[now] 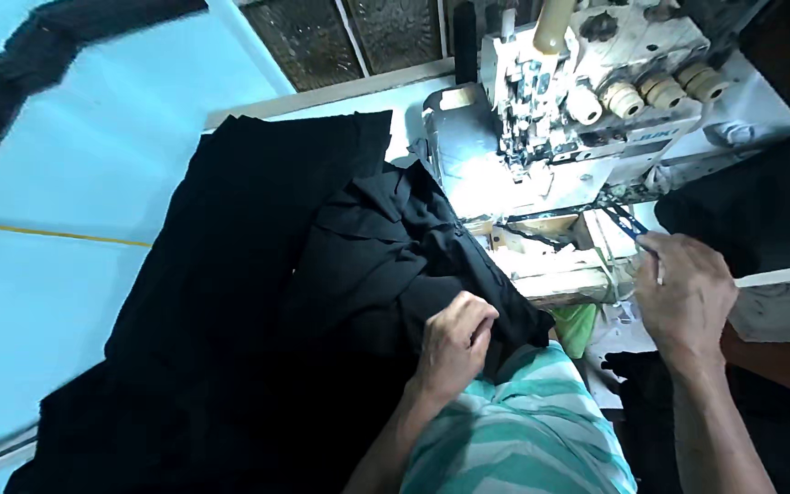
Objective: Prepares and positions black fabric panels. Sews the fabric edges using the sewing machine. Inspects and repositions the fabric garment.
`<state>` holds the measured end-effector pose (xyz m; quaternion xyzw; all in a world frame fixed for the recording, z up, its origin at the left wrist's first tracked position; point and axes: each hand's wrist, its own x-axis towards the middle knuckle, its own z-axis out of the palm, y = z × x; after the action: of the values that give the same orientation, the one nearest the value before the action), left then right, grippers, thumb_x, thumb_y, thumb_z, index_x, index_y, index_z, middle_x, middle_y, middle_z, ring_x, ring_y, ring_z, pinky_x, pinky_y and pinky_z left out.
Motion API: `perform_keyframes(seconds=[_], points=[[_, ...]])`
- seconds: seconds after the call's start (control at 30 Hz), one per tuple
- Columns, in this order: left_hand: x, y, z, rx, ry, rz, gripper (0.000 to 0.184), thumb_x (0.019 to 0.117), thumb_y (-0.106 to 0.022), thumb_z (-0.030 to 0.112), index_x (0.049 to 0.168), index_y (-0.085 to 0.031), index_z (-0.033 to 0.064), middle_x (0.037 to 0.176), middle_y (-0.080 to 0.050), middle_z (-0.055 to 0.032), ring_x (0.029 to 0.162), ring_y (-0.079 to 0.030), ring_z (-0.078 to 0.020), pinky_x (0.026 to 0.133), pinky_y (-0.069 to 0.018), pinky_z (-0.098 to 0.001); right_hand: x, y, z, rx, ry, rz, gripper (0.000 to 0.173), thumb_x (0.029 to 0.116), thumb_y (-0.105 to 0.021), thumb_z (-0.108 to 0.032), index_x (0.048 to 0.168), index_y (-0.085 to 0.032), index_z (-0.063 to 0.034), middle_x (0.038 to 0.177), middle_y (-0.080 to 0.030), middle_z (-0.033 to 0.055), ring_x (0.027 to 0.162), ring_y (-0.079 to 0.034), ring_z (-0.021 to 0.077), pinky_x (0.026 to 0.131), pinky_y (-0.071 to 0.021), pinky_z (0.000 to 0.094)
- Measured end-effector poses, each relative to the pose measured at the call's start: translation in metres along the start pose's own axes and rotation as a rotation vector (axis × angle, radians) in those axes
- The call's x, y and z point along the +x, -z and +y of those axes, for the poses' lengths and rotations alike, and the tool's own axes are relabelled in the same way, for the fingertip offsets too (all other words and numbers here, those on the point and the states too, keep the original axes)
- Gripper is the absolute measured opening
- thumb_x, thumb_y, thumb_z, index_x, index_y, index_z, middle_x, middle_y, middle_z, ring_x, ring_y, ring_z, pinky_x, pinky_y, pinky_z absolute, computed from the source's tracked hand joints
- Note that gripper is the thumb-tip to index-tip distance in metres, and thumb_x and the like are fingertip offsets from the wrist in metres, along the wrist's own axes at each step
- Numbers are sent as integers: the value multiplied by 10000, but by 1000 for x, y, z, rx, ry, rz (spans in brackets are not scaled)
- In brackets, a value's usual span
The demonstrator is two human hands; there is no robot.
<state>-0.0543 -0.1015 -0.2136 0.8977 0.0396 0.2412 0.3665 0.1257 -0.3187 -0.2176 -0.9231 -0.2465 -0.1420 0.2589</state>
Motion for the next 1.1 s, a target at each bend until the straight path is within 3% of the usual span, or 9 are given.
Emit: perform_keyframes(seconds=[0.07, 0.17, 0.47, 0.53, 0.6, 0.67, 0.83, 1.0, 1.1], points=[[-8, -2, 2, -29, 6, -17, 124, 926, -609, -15, 917, -732, -17, 921, -720, -134, 829, -701, -152, 765, -574, -235, 11, -9, 6, -88, -75, -95, 344, 1066, -447, -72, 1327, -609, 83, 1295, -617, 350, 1205, -580, 577, 964, -446, 713], [-18, 0, 1, -35, 39, -19, 124, 921, -608, -16, 902, -731, -18, 912, -717, -131, 808, -693, -139, 747, -567, -219, 16, -18, 4, -165, -121, -166, 375, 1040, -421, -7, 1370, -561, 104, 1200, -618, 408, 1036, -617, 629, 820, -456, 748], [-23, 2, 3, -176, 82, -59, 116, 918, -614, -23, 912, -729, -35, 916, -710, -137, 798, -683, -116, 741, -560, -197, 19, 5, 8, 11, -109, -116, 293, 1012, -490, -58, 1183, -663, 105, 982, -656, 404, 877, -632, 633, 736, -429, 775], [-19, 3, 8, -271, 129, -35, 118, 925, -635, -6, 974, -725, -63, 959, -712, -152, 817, -682, -105, 750, -563, -194, 3, 15, -5, 231, -40, -107, 284, 1001, -523, -82, 1171, -669, 92, 983, -696, 308, 844, -688, 457, 743, -516, 638], [-16, 5, 13, -438, 183, -24, 260, 957, -650, 77, 1130, -679, -115, 1088, -697, -180, 884, -684, -104, 773, -574, -213, -20, 18, -31, 557, 28, -175, 283, 1005, -536, -157, 1193, -627, 34, 1005, -720, 88, 867, -700, 113, 778, -594, 315], [-13, 9, 15, -621, 213, -71, 475, 990, -630, 211, 1299, -581, -147, 1280, -641, -211, 1066, -678, -139, 863, -584, -267, -42, 10, -60, 883, 100, -286, 223, 1026, -556, -200, 1194, -572, -55, 1039, -719, -36, 923, -693, 1, 819, -602, 217], [-22, 8, 22, -817, 282, -48, 486, 1086, -421, 297, 1253, -627, -110, 1307, -657, -111, 1188, -615, -71, 1015, -509, -266, -75, -13, -116, 983, 219, -369, 149, 1028, -560, -171, 1122, -539, -57, 946, -681, 16, 812, -657, -9, 732, -558, 160], [-16, 41, 6, -754, 208, 122, 422, 1077, -438, 437, 1134, -730, 138, 1105, -756, 13, 1011, -716, -105, 924, -591, -316, -53, -15, -109, 800, 321, -360, 257, 1045, -548, -307, 1055, -688, -92, 933, -741, 27, 805, -703, 73, 705, -584, 254], [18, 86, -1, -406, 65, 150, 264, 1079, -450, 190, 1143, -668, 56, 1003, -734, 51, 813, -668, 10, 739, -571, -190, -26, -23, -87, 582, 240, -207, 234, 987, -597, -236, 1040, -744, -63, 967, -759, 80, 849, -740, 195, 749, -609, 395]])
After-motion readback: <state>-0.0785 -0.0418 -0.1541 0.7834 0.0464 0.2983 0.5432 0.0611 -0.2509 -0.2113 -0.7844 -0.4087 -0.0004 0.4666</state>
